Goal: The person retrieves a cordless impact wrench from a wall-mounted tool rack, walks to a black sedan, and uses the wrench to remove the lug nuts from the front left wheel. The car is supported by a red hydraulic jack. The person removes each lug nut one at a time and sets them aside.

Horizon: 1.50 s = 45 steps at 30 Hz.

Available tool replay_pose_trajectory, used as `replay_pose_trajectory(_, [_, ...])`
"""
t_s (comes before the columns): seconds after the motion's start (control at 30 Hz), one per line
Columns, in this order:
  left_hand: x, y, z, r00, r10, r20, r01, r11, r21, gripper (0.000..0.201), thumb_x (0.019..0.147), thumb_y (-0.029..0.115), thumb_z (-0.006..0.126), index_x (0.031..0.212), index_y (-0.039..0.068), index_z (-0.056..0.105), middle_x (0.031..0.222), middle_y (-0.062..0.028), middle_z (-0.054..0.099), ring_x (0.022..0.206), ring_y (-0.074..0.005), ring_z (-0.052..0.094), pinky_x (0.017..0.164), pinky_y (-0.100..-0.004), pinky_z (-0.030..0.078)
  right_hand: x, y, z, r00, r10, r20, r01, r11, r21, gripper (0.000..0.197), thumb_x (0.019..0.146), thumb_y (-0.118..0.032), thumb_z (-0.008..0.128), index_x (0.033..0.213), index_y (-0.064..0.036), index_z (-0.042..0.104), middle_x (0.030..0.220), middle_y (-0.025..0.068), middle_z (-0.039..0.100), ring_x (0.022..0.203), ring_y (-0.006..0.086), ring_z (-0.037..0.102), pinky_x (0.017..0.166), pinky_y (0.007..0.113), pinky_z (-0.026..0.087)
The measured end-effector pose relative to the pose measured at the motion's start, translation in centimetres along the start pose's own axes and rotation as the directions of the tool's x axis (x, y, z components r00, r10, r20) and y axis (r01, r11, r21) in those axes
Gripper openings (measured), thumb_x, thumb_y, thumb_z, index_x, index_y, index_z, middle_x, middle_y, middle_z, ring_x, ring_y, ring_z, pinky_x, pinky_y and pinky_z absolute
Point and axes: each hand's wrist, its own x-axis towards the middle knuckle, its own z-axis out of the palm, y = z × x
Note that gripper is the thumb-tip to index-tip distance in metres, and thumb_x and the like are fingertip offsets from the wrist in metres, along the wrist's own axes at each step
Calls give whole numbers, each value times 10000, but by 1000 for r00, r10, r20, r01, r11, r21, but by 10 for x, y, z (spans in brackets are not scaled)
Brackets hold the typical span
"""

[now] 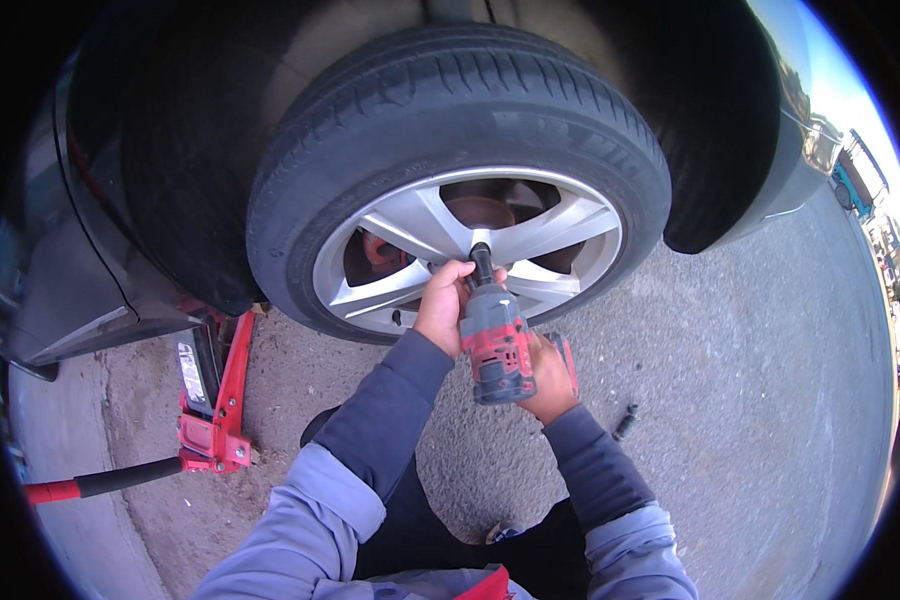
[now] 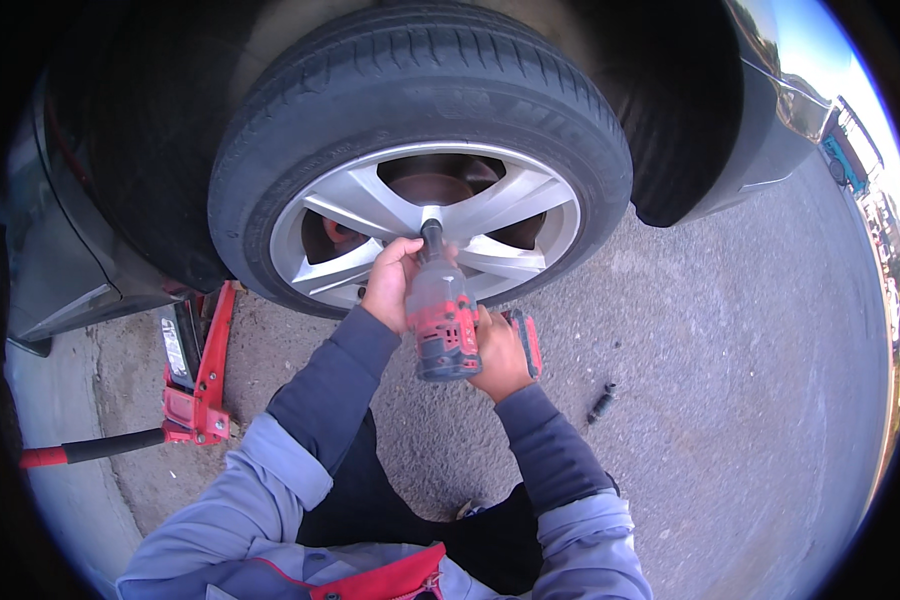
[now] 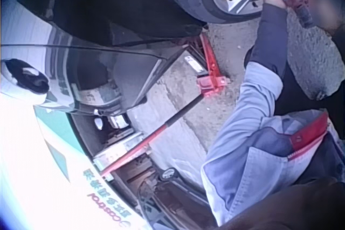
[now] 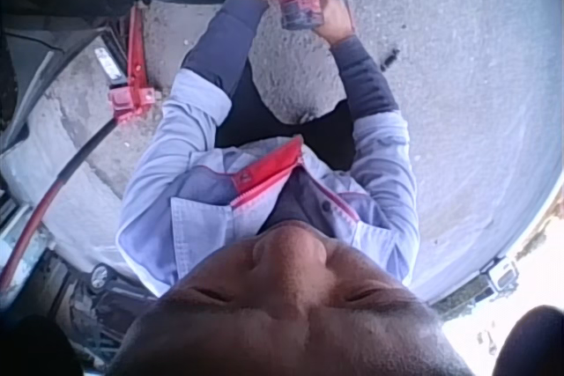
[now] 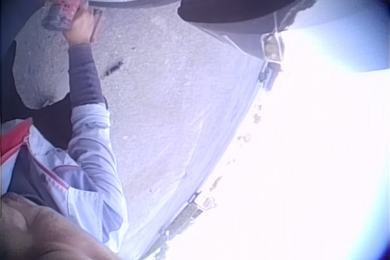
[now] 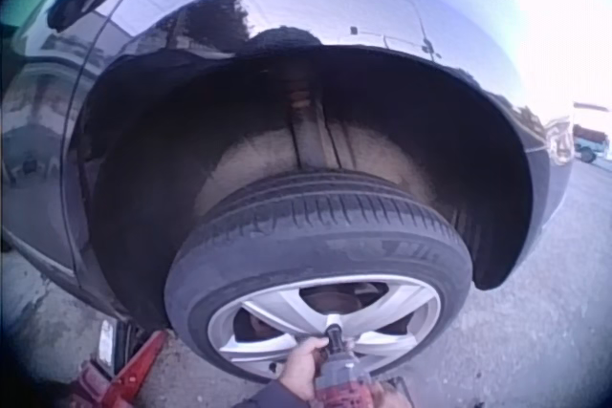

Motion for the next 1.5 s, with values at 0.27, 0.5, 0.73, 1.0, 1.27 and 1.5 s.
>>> replay_pose_trajectory(0.27, [-2,-4,0,990,-104,91,106,994,-17,344,1036,379,655,1105,42,654,997,-102,706,892,-261,718,808,-415,606,-4,4,8,999,-37,-27,39,996,80,444,805,-147,762,1181,15,591,988,219,670,940,452,655,822,518,534])
replay_pose_trajectory(0.5, [-10,-8,0,991,-86,104,91,995,-38,326,1057,379,634,1105,57,649,989,-100,697,890,-239,724,808,-392,612,-19,15,27,995,57,-82,-55,998,30,803,858,-217,801,1540,-18,426,1355,222,597,1146,382,666,964,443,547])
replay_pose_trajectory(0.73, [-36,-37,-21,996,-61,72,64,997,-46,301,1066,362,618,1105,64,645,1057,-113,697,919,-207,713,831,-374,612,-44,13,47,916,379,134,-373,678,633,924,930,-212,758,1657,-36,217,1501,209,540,1302,326,608,1066,409,516])
replay_pose_trajectory(1.0, [-45,-21,-45,996,-85,-1,83,975,-206,359,1056,404,600,1092,50,651,1082,-133,703,956,-222,705,869,-390,606,-31,1,40,993,-36,115,50,991,-126,976,901,-206,732,1670,-5,166,1367,279,650,1173,417,690,1002,420,532])
replay_pose_trajectory(1.27, [-20,-14,-72,962,-15,272,87,962,-258,418,1080,443,513,1160,44,609,1085,-151,655,1030,-281,645,960,-462,550,-19,-20,47,975,175,140,-184,982,52,936,916,-157,684,1668,8,153,1392,322,609,1130,449,691,958,431,550])
replay_pose_trajectory(1.5, [-14,-11,-74,960,-80,267,160,943,-291,440,1080,442,529,1216,34,621,1130,-129,665,1076,-259,643,968,-430,538,4,-46,13,987,59,148,-21,969,-247,754,893,-46,583,1606,21,349,1314,205,666,989,360,683,889,441,551])
